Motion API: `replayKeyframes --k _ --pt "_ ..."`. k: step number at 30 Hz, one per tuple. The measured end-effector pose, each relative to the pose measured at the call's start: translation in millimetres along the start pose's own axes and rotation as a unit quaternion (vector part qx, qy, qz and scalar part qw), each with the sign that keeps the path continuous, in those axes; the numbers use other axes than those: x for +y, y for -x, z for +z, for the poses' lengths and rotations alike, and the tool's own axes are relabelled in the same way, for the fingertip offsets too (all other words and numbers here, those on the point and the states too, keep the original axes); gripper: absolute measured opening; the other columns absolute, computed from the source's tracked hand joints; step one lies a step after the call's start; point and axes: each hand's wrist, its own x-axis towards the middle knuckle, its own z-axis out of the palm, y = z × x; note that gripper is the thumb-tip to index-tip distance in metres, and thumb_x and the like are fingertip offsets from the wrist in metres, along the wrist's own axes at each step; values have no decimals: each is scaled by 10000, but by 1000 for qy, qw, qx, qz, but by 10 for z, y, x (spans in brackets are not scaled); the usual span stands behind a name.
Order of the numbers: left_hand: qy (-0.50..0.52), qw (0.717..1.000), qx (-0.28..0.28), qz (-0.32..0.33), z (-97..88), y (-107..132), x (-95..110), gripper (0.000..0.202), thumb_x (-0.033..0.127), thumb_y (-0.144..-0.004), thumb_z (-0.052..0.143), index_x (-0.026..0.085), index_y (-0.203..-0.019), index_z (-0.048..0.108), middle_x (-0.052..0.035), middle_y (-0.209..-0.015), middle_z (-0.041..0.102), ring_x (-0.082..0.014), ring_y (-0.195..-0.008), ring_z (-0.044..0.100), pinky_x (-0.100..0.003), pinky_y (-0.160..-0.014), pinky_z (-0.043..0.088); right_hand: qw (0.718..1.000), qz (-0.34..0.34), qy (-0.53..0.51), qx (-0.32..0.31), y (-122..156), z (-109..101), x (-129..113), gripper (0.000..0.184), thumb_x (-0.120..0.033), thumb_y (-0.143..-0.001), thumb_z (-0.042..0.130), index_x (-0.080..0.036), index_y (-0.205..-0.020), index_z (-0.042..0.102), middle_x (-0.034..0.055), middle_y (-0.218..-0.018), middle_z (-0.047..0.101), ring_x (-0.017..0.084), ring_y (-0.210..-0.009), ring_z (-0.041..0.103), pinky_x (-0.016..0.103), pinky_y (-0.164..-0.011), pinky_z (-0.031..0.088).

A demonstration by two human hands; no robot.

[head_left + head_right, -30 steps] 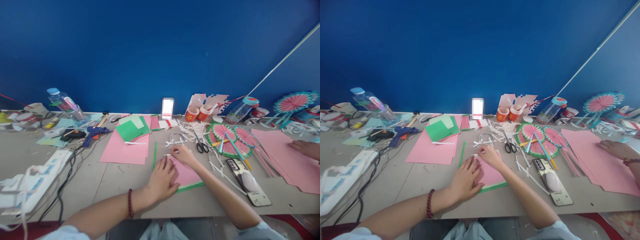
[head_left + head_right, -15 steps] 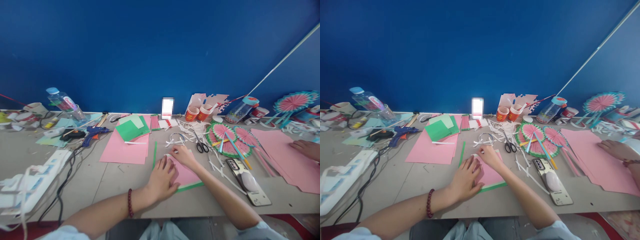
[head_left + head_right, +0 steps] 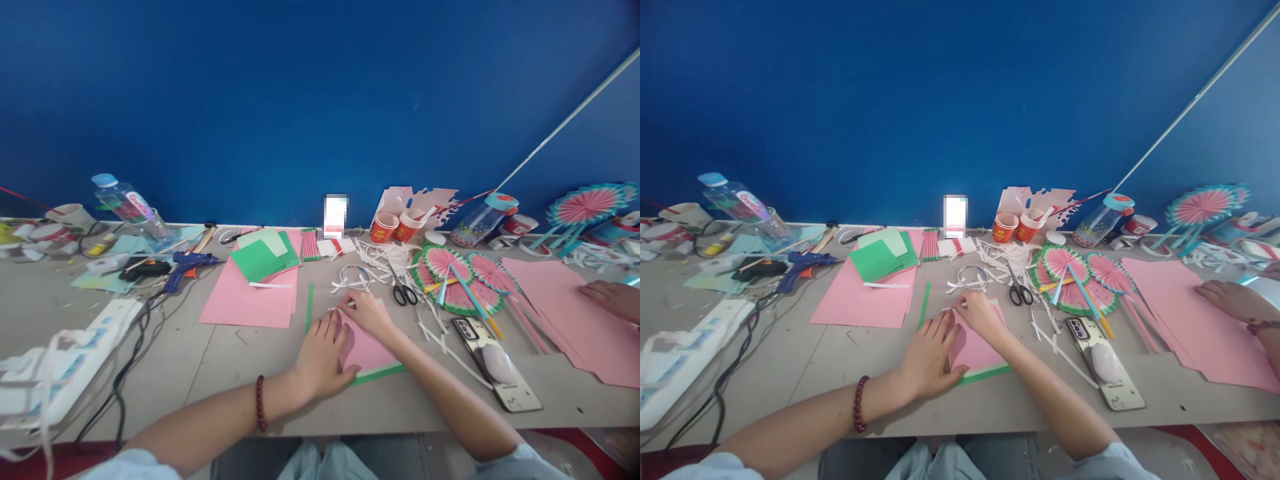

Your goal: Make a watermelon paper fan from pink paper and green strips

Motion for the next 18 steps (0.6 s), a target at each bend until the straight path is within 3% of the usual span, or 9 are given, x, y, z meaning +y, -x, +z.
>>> replayKeyframes --k 10,18 --pt "-14 1000 -13 -7 -16 -7 9 743 647 -815 422 96 -1311 467 -219 -1448 372 -366 -1335 320 -488 -1048 263 999 22 34 2 17 17 3 141 -229 -795 584 -169 -671 611 38 -698 662 160 -664 584 246 -606 358" --pt "-13 1000 -2 0 9 2 -5 748 649 -807 441 98 -1311 467 -222 -1449 366 -371 -1329 324 -489 -1041 268 995 46 82 21 32 -24 90 198 -365 -794 605 -190 -709 565 15 -689 616 160 -637 555 249 -572 321"
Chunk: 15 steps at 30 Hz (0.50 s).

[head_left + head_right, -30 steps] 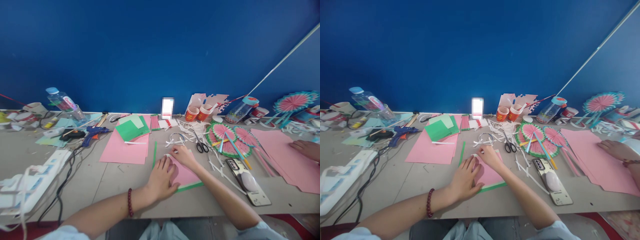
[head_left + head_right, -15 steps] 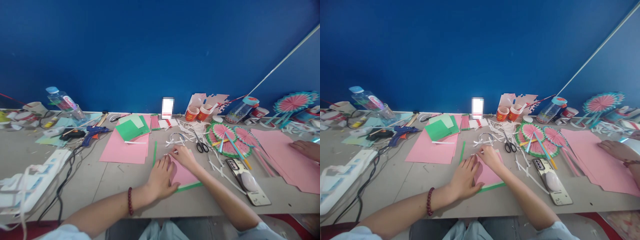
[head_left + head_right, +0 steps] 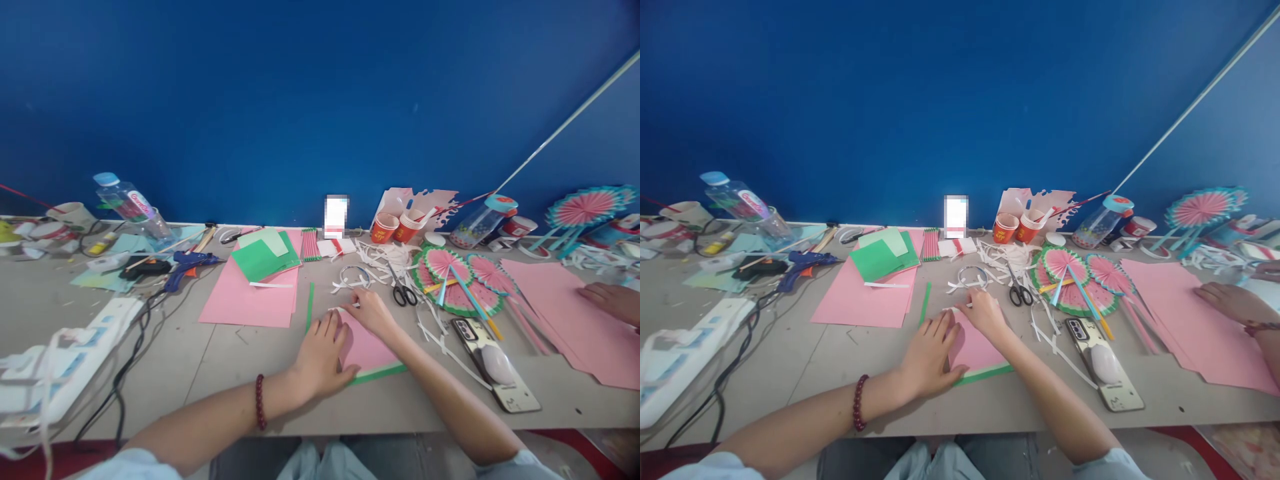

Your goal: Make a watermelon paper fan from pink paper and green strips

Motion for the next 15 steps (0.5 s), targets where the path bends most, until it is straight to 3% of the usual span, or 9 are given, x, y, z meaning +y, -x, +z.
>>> replayKeyframes --k 15 --pt "-4 1000 10 1 17 6 -8 734 648 -811 443 98 -1295 481 -222 -1436 380 -374 -1314 335 -490 -1028 276 999 19 45 -24 42 -55 0 162 -344 -847 574 -195 -787 597 18 -789 661 168 -730 609 247 -589 297"
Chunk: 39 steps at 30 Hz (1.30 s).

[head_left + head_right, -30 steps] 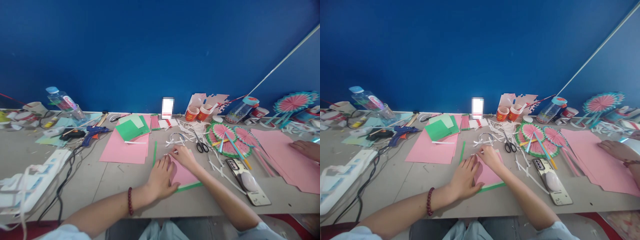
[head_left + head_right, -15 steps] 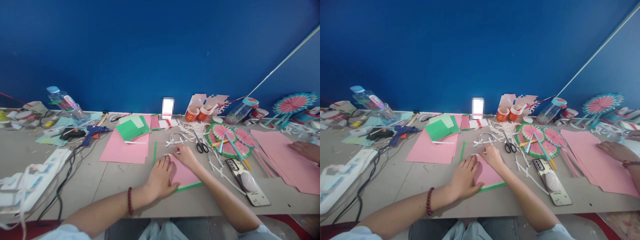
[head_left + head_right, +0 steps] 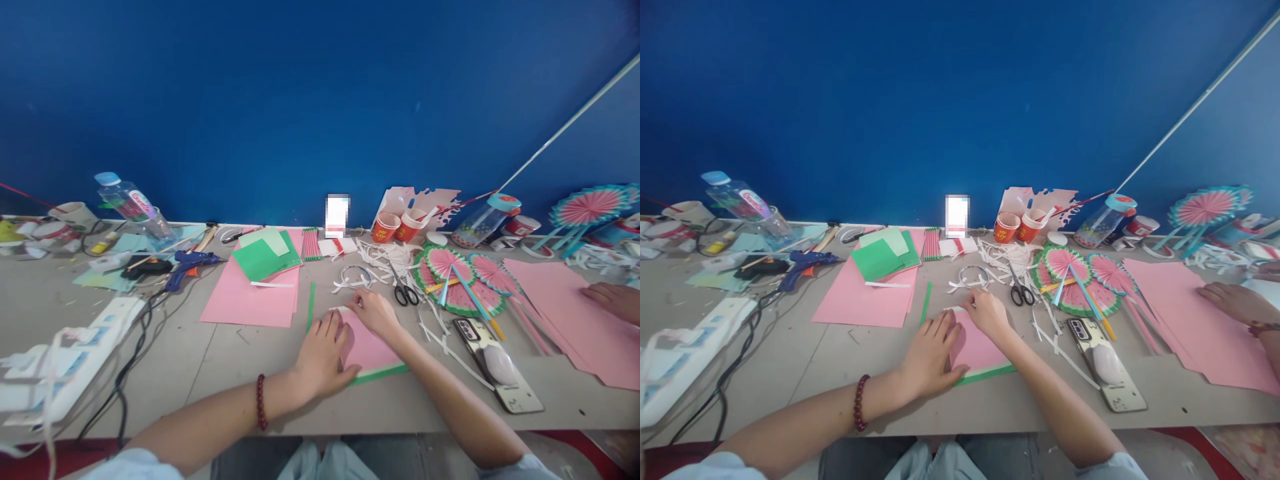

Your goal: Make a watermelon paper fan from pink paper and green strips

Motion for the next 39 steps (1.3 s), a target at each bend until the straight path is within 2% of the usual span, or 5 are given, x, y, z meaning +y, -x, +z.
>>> replayKeyframes --k 12,20,23,30,39 --pt "-8 1000 -10 4 -56 18 11 734 682 -802 436 124 -1277 491 -207 -1434 383 -362 -1325 315 -486 -1022 274 996 54 75 -17 28 -91 19 238 -439 -865 546 -206 -904 581 41 -843 673 195 -748 635 257 -583 295" --pt "8 1000 -6 6 -59 20 -11 748 709 -779 449 165 -1291 483 -199 -1422 396 -363 -1330 314 -498 -1015 285 999 28 34 -20 -20 -88 165 120 -280 -886 506 -202 -934 583 41 -853 678 191 -751 626 260 -580 281" --pt "21 1000 2 6 -38 21 -29 722 672 -786 476 170 -1304 478 -196 -1439 379 -359 -1329 320 -506 -1027 277 1000 -1 -3 2 -25 -77 207 133 -234 -887 482 -198 -930 603 35 -820 669 179 -747 607 256 -599 314" --pt "47 999 11 24 -23 16 -57 726 627 -785 510 144 -1325 461 -185 -1458 368 -337 -1365 280 -497 -1107 193 978 -183 -96 41 12 -66 141 183 -228 -894 481 -201 -910 661 53 -925 653 191 -925 554 321 -857 396" --pt "90 995 23 20 -116 -27 -101 614 527 -732 620 175 -1229 539 -146 -1407 447 -332 -1313 354 -510 -1103 226 976 -182 -121 13 13 -5 148 35 -210 -801 616 -189 -827 624 45 -911 627 197 -933 541 346 -844 403"
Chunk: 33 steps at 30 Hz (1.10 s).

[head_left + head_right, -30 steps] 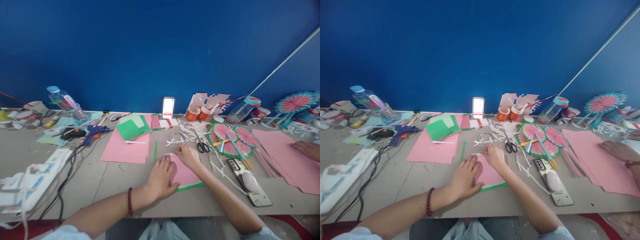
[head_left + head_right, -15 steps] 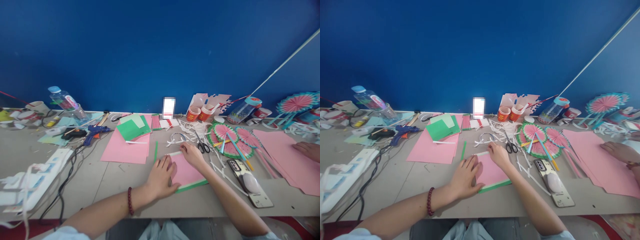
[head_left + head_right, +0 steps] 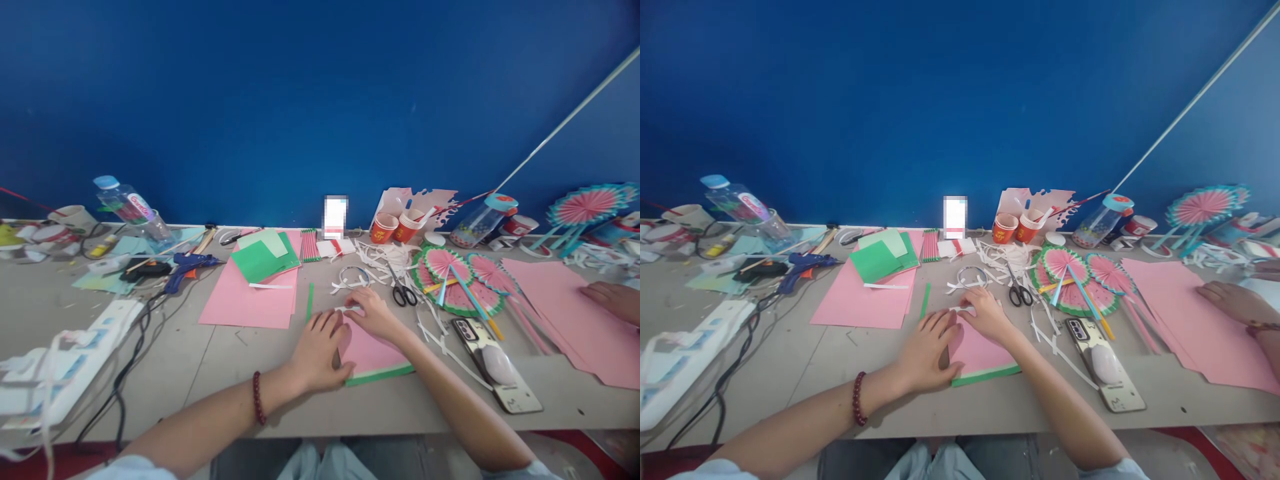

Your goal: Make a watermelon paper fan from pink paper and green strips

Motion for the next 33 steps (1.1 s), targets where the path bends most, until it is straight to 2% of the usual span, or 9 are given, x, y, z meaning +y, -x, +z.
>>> replayKeyframes --k 5,10,14,20,23,26,29,31,33 --pt "53 997 29 -54 -33 -28 -30 408 372 -831 539 216 -1207 515 -89 -1324 528 -266 -1254 440 -540 -1122 148 1000 -14 -16 -13 3 2 -22 85 -181 -831 566 -193 -881 635 46 -910 628 198 -932 547 354 -853 402" --pt "90 989 78 -90 8 -83 -147 429 257 -808 564 230 -1226 469 -64 -1253 544 -247 -1176 469 -439 -1012 353 997 13 -69 -22 -5 -11 -56 113 -146 -804 548 -183 -861 639 27 -849 620 159 -796 553 290 -748 426" --pt "91 987 98 -95 23 -119 -238 449 259 -820 577 230 -1247 443 -62 -1244 543 -247 -1169 456 -408 -964 396 994 51 -95 -33 -6 -2 -58 146 -112 -763 542 -179 -841 646 -6 -757 604 121 -650 526 245 -641 413" --pt "112 986 79 -94 3 -133 -228 419 249 -852 564 244 -1254 447 -49 -1233 572 -241 -1159 483 -428 -973 394 995 17 -97 5 -7 46 -90 121 -195 -784 594 -182 -876 671 35 -856 641 172 -839 563 302 -788 434" --pt "167 979 81 -87 -8 -126 -194 437 193 -869 507 259 -1293 427 -50 -1296 544 -226 -1191 486 -436 -1005 381 994 13 -107 5 -10 54 -105 157 -146 -789 559 -191 -863 691 37 -852 660 175 -858 575 305 -807 435" --pt "280 948 109 -101 -5 -127 -180 431 241 -875 514 251 -1298 434 -72 -1256 567 -207 -1089 562 -406 -966 431 989 36 -144 -19 -8 45 -119 157 -162 -805 538 -189 -823 691 25 -808 666 154 -751 582 276 -712 447" --pt "395 892 147 -162 11 -151 -195 463 343 -852 569 211 -1281 457 -73 -1091 634 -174 -864 627 -346 -827 497 976 52 -210 -33 -1 34 -146 151 -261 -823 570 -191 -908 673 20 -809 666 139 -688 573 258 -640 447" --pt "434 866 161 -187 14 -175 -209 391 381 -846 573 185 -1183 546 -65 -1003 654 -165 -802 623 -305 -754 499 969 52 -242 -26 4 27 -170 184 -311 -810 603 -190 -943 648 17 -811 662 133 -679 572 249 -623 449" --pt "437 864 165 -186 8 -192 -214 281 404 -850 560 165 -973 643 -58 -914 661 -168 -789 611 -277 -717 483 968 44 -245 -11 6 18 -197 183 -328 -809 612 -186 -923 631 13 -814 659 131 -697 578 246 -637 451"
